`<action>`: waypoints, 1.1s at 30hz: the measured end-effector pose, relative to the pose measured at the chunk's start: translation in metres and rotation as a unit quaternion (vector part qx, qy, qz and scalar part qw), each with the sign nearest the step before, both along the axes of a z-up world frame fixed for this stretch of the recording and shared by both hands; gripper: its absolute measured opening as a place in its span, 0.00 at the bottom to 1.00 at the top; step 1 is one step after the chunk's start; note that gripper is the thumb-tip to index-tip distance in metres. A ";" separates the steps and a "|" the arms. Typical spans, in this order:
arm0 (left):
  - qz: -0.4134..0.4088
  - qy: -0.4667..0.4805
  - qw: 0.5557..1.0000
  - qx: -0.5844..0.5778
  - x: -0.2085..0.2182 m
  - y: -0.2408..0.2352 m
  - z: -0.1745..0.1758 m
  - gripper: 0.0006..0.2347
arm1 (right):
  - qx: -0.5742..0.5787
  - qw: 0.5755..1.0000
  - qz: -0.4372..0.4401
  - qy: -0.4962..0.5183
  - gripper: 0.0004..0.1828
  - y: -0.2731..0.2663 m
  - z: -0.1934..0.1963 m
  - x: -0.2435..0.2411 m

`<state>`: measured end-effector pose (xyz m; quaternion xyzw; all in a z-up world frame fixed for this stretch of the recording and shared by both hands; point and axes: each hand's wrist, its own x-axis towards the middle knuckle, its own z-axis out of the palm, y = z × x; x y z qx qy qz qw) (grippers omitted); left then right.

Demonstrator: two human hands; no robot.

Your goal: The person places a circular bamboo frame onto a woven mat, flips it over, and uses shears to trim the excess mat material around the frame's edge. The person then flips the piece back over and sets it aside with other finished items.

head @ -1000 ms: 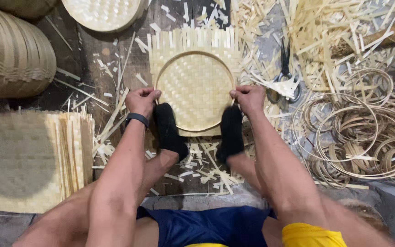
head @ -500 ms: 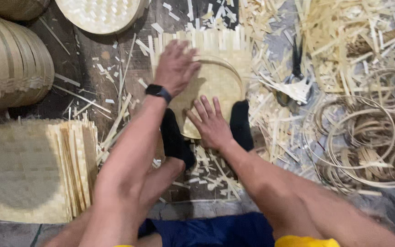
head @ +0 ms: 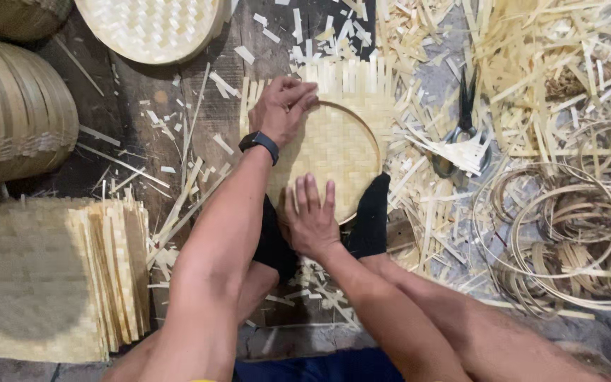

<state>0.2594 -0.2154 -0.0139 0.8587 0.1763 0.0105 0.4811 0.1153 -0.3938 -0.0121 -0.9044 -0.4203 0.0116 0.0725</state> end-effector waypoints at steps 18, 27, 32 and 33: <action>-0.092 0.118 0.988 0.049 0.026 0.011 -0.027 0.19 | 0.085 0.857 -0.296 0.414 0.25 -0.013 -0.003 0.219; -0.102 0.112 0.984 -0.092 0.035 0.020 -0.040 0.21 | 0.106 0.895 -0.267 0.342 0.37 -0.038 -0.033 0.219; -0.074 0.168 0.980 -0.076 0.025 0.016 -0.047 0.20 | 0.134 0.872 -0.292 0.371 0.36 -0.047 -0.051 0.205; -0.065 0.154 0.983 -0.074 0.026 0.019 -0.040 0.20 | 0.160 0.861 -0.295 0.381 0.36 -0.044 -0.045 0.209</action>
